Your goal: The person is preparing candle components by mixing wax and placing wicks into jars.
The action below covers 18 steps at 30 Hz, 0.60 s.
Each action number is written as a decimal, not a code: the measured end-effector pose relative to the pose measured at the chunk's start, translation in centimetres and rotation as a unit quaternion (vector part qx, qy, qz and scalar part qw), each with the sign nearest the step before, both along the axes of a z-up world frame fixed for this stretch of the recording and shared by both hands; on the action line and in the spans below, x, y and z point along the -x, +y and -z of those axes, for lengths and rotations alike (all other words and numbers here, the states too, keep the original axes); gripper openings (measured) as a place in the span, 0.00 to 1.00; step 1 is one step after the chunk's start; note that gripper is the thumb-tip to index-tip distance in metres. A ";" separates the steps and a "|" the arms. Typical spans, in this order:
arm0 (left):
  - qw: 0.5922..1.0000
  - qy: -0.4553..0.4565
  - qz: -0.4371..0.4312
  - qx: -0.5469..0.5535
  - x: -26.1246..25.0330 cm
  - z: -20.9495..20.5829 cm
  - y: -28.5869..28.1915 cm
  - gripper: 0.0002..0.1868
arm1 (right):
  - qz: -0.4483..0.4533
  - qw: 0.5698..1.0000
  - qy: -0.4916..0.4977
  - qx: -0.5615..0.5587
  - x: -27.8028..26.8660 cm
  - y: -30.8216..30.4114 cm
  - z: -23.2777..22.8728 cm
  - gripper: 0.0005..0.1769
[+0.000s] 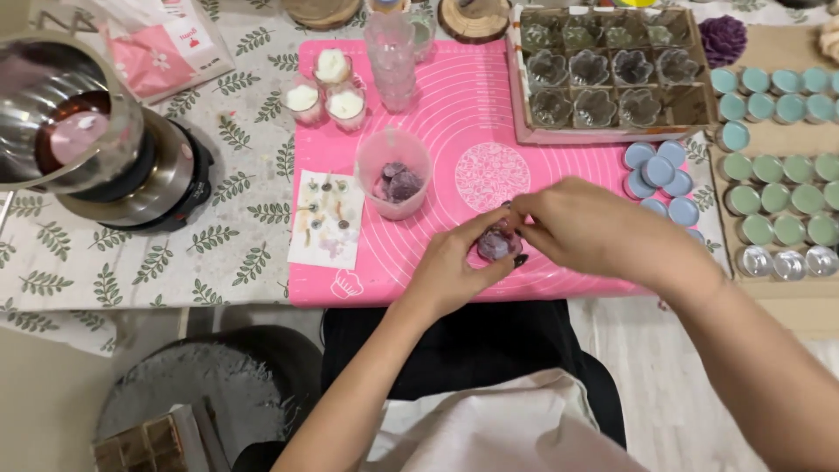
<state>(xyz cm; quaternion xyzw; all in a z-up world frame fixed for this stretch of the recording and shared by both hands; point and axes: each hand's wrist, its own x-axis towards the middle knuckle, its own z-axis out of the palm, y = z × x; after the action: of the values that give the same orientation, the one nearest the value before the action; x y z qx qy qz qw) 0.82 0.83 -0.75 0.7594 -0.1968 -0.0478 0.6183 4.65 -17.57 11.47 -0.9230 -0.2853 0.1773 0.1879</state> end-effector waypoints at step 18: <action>0.999 0.024 -0.005 -0.024 0.9 -1.5 0.0 0.27 | -0.011 0.998 -0.022 0.063 0.8 0.9 0.7 0.08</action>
<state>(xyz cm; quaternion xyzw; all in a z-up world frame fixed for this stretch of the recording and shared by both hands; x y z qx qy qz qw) -0.07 0.84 0.76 0.7736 -0.1765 -0.0679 0.6048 3.81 -16.71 10.73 -0.9333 -0.2881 0.1769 0.1215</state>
